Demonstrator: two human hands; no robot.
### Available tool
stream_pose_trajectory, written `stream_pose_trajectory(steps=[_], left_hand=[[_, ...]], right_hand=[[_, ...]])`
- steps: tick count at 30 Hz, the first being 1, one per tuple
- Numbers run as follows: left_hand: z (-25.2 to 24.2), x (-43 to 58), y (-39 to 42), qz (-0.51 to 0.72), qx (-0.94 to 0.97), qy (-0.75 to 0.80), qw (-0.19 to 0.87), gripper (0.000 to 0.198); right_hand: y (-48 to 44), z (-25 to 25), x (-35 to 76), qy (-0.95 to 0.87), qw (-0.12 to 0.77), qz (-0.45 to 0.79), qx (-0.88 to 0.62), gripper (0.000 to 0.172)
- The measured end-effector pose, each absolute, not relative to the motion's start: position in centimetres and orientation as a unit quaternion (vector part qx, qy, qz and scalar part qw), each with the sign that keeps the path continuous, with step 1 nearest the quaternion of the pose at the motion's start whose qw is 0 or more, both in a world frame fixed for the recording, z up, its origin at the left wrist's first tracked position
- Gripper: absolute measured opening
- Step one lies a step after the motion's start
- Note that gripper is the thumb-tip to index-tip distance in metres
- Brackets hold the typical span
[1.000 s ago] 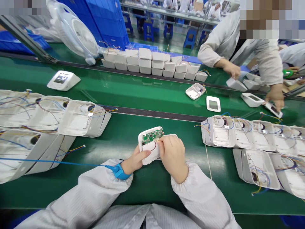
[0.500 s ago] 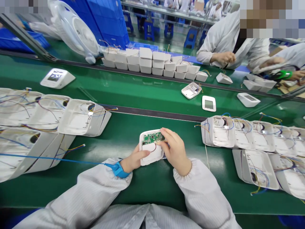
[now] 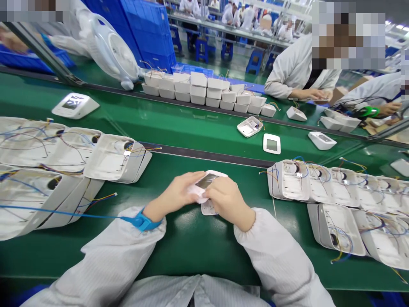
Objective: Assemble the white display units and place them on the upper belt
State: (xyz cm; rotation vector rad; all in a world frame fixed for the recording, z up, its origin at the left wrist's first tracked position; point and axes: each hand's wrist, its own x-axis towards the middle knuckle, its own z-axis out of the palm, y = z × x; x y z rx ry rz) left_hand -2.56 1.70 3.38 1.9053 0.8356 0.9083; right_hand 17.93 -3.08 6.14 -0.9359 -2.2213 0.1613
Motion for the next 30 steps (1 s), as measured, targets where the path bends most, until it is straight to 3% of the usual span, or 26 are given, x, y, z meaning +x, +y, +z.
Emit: stream_pose_trajectory(steps=[3,5,10,12,15,17,23,30], left_hand=[[3.5,-1.5,0.5,0.256,0.789,0.375,0.414,0.109],[3.4,-1.1,0.2,0.227,0.782,0.394,0.425,0.115],[2.4,-0.7,0.7,0.347,0.765,0.363,0.403,0.095],[1.7,-0.1,0.8,0.42,0.754,0.303,0.403,0.089],[0.4,1.2,0.4,0.478,0.726,0.245,0.43,0.082],[-0.4,1.9,0.0,0.499,0.691,0.231,0.469,0.081],[-1.8,1.9,-0.2,0.511,0.602,0.228,0.57,0.076],[-1.9,1.4,-0.2,0.473,0.653,0.218,0.55,0.069]], right_hand=[[-2.8,6.4,17.5,-0.931,0.225,-0.018,-0.286,0.023],[-2.4,6.9,18.2,-0.938,0.204,-0.017,-0.281,0.018],[-0.9,8.5,21.6,-0.851,0.277,0.059,-0.442,0.022],[-0.5,8.6,21.8,-0.847,0.199,0.084,-0.485,0.016],[-0.6,7.9,20.1,-0.865,0.014,0.064,-0.498,0.011],[-0.8,7.1,18.6,-0.855,-0.043,0.031,-0.515,0.009],[-1.2,5.7,17.8,-0.844,-0.019,-0.002,-0.537,0.015],[-1.1,6.4,17.6,-0.833,-0.044,0.002,-0.552,0.015]])
